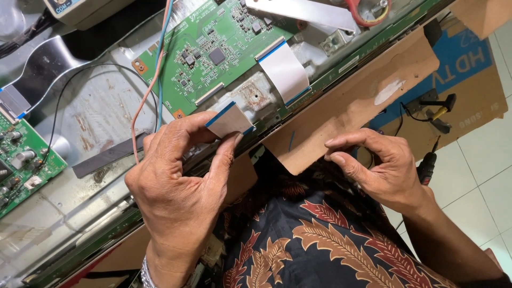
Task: The person uses a small knife to scrape a white rectangular object, then uses scissors to trim it. They peel off a blue backing and attach the object to a circuit board on a workbench.
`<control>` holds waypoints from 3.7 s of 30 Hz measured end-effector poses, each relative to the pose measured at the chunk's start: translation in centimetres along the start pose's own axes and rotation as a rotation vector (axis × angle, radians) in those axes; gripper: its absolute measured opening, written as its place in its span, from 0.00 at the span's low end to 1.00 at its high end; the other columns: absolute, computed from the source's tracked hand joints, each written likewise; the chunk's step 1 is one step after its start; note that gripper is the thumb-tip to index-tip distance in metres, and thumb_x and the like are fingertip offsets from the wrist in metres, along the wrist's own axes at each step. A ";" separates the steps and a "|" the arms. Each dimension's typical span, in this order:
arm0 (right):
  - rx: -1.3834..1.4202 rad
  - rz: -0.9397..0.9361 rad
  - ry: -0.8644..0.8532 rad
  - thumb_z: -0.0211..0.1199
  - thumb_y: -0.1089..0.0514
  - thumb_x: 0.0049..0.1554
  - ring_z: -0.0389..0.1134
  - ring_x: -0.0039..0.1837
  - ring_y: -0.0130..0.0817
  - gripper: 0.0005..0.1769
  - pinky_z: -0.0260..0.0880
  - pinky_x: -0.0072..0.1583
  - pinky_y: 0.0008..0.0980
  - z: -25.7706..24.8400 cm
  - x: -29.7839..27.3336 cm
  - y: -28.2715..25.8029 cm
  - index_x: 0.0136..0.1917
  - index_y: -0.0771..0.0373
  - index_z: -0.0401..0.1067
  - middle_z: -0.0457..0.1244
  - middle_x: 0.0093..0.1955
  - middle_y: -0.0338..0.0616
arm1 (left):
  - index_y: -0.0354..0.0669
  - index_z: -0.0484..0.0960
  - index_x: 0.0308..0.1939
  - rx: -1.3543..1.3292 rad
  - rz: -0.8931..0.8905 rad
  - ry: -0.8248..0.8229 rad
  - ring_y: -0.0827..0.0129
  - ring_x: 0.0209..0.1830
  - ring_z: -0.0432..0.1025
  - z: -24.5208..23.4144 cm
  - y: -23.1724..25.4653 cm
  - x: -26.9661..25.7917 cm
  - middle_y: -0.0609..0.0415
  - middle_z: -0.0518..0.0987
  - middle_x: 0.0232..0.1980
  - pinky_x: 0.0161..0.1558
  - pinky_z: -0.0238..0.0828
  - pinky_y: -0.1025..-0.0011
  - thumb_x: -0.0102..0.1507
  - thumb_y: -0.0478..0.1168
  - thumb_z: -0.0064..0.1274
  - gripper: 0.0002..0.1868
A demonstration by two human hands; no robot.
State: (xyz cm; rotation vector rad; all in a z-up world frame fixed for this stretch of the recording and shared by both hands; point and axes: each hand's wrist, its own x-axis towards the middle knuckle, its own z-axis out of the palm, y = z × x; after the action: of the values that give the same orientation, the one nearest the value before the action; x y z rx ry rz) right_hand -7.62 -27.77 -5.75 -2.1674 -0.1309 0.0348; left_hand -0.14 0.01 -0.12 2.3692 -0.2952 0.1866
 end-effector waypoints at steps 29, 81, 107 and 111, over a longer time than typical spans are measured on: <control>0.058 -0.060 -0.038 0.65 0.57 0.58 0.77 0.48 0.31 0.11 0.79 0.52 0.23 0.0 0.7 -1.4 0.52 0.66 0.76 0.73 0.46 0.43 | 0.45 0.82 0.52 0.041 0.012 -0.055 0.67 0.42 0.78 -0.3 0.2 0.4 0.58 0.84 0.42 0.52 0.68 0.68 0.63 0.37 0.72 0.17; -0.521 -0.682 -0.266 0.68 0.53 0.72 0.66 0.42 0.39 0.10 0.59 0.37 0.39 0.5 11.7 -6.3 0.52 0.59 0.73 0.63 0.41 0.37 | 0.30 0.82 0.47 -0.001 0.271 0.107 0.48 0.54 0.73 1.1 -0.1 -1.3 0.42 0.78 0.54 0.62 0.72 0.53 0.70 0.29 0.63 0.05; 0.040 -0.256 0.316 0.70 0.65 0.65 0.51 0.33 0.25 0.06 0.58 0.41 0.26 6.6 5.4 -5.7 0.54 0.68 0.76 0.51 0.30 0.36 | 0.28 0.83 0.42 0.070 0.261 0.068 0.49 0.54 0.72 1.0 0.3 -1.3 0.42 0.79 0.53 0.55 0.70 0.57 0.70 0.25 0.68 0.07; 0.065 -0.266 0.325 0.70 0.66 0.65 0.50 0.33 0.25 0.06 0.55 0.40 0.26 7.0 5.2 -5.4 0.54 0.68 0.76 0.50 0.30 0.36 | 0.29 0.85 0.44 0.087 0.263 0.083 0.51 0.53 0.73 1.0 0.2 -1.3 0.42 0.79 0.53 0.54 0.72 0.59 0.70 0.26 0.69 0.06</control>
State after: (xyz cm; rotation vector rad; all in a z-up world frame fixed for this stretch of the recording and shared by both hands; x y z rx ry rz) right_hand -3.39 -18.48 -5.13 -2.0443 -0.2249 -0.4569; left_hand -1.42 -0.65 -0.99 2.3939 -0.5693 0.4286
